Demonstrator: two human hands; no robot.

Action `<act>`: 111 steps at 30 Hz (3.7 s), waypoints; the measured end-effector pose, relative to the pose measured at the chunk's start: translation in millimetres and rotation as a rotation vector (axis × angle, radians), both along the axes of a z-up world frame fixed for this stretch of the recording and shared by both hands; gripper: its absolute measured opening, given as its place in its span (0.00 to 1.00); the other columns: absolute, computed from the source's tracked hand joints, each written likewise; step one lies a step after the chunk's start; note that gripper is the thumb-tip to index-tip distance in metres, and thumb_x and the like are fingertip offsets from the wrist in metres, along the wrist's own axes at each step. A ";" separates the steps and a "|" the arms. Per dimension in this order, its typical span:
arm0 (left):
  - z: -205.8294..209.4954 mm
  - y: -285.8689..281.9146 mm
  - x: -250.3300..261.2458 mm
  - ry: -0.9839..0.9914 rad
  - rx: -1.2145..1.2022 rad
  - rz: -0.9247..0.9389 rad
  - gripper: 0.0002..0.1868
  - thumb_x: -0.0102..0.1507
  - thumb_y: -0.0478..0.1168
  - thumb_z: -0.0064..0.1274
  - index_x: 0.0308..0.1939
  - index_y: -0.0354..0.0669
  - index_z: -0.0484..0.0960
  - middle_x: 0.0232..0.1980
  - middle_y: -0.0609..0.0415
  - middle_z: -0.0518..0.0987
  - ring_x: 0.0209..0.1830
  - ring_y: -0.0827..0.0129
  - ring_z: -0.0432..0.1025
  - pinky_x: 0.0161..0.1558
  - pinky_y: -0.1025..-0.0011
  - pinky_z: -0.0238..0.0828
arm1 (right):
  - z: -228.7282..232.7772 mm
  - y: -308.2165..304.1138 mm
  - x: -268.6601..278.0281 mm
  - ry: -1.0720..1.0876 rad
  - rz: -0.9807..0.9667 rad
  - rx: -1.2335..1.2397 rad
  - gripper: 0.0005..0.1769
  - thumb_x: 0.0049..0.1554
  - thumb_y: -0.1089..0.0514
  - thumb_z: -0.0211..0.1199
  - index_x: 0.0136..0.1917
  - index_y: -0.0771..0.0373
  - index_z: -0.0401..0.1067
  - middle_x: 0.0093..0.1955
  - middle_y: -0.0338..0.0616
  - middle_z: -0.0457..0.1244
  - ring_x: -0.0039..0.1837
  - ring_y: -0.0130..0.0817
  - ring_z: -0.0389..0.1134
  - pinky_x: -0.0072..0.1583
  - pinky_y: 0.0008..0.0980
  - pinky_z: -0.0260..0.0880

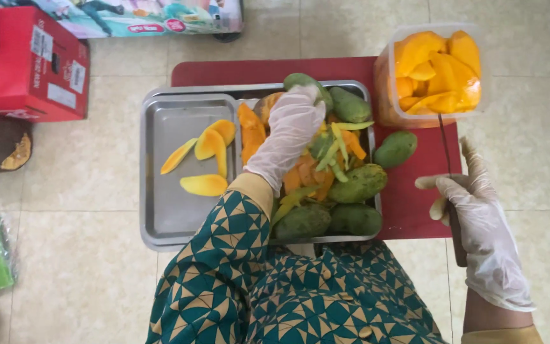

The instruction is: Peeling and slicing green mangoes using a knife and placing them into a container.

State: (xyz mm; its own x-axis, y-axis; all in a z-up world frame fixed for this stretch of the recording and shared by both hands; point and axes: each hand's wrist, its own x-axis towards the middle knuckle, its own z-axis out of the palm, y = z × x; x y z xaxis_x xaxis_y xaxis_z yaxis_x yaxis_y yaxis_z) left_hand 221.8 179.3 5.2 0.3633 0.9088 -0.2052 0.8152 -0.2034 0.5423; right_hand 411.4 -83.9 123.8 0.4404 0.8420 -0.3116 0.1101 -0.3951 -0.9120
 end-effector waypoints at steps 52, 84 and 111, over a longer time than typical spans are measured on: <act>54.9 -167.5 -82.9 -0.744 -0.089 0.018 0.46 0.47 0.47 0.71 0.70 0.56 0.72 0.69 0.52 0.77 0.69 0.63 0.72 0.70 0.67 0.63 | 44.2 17.9 -104.5 0.258 0.275 -0.289 0.51 0.49 0.52 0.66 0.84 0.38 0.55 0.73 0.40 0.67 0.73 0.25 0.63 0.73 0.27 0.59; 94.0 -176.8 -195.3 -0.847 -0.400 0.540 0.40 0.40 0.40 0.75 0.58 0.61 0.83 0.57 0.53 0.80 0.65 0.57 0.74 0.68 0.57 0.67 | -1.0 59.2 -216.2 0.126 0.333 -0.352 0.37 0.49 0.61 0.76 0.72 0.45 0.76 0.27 0.55 0.64 0.24 0.37 0.62 0.26 0.30 0.58; 88.1 -189.3 -162.4 -1.087 -0.286 0.357 0.48 0.41 0.33 0.76 0.67 0.54 0.79 0.61 0.49 0.77 0.65 0.65 0.69 0.70 0.59 0.61 | 8.7 57.5 -171.0 0.365 0.375 -0.013 0.27 0.50 0.64 0.73 0.64 0.62 0.77 0.26 0.61 0.67 0.20 0.37 0.63 0.24 0.26 0.55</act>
